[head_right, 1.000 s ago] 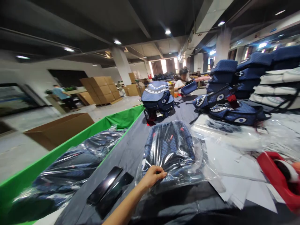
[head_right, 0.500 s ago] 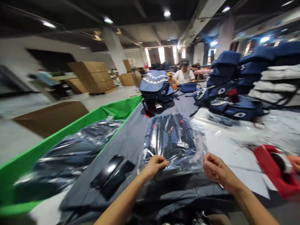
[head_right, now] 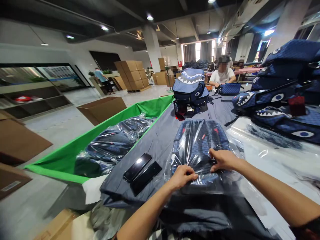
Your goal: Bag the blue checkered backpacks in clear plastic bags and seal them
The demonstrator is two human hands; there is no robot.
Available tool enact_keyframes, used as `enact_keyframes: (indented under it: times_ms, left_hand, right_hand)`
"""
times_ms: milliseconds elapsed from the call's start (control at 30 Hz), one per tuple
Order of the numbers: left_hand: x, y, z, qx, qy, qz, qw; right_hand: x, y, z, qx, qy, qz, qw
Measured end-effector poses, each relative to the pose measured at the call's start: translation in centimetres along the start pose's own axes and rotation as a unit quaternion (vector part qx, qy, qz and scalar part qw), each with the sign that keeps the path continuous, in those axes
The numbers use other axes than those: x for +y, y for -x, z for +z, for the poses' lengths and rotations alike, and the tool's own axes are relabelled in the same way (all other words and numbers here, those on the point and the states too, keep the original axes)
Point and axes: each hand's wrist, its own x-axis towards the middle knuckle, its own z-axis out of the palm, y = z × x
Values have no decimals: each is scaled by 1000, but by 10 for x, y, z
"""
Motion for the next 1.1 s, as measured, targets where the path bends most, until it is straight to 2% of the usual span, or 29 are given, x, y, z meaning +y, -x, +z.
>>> enact_keyframes:
  times_ms: [67, 100, 200, 300, 433, 500, 600, 733, 800, 867, 967, 1033, 1100]
  left_hand:
    - [-2, -1, 0, 0, -1, 8, 1000]
    - [-2, -1, 0, 2, -4, 12, 1000]
    - [1, -1, 1, 2, -22, 28, 999]
    - [5, 10, 0, 7, -61, 76, 995]
    - [-5, 39, -15, 83, -185, 186, 961]
    - [-20, 52, -26, 107, -224, 175, 953]
    - [-45, 60, -40, 131, -201, 115, 964]
    - [-61, 50, -39, 164, -179, 73, 967]
    - [-61, 44, -36, 165, -188, 69, 966]
    - [-58, 41, -35, 156, -199, 70, 965]
    - [-51, 44, -37, 148, -224, 78, 960]
    - [-53, 47, -40, 158, -243, 87, 953]
    - [-66, 45, -46, 148, -242, 96, 954]
  right_hand:
    - [5, 13, 5, 56, 8, 33, 998]
    - [6, 20, 10, 84, 5, 27, 996]
    - [-1, 34, 33, 127, -19, -39, 991]
    - [-9, 34, 51, 71, -27, -51, 996]
    - [-7, 28, 54, 35, -50, -51, 997]
    - [-3, 26, 53, 37, -58, -54, 996]
    - [2, 23, 56, 46, -71, -52, 995]
    - [2, 24, 62, 87, -117, -68, 987]
    - [5, 36, 64, 141, -191, -71, 969]
    - [14, 61, 66, 241, -271, -15, 932]
    - [44, 124, 69, 428, -288, 201, 833]
    - [70, 178, 72, 487, -238, 327, 774]
    - [96, 234, 75, 495, -170, 423, 740]
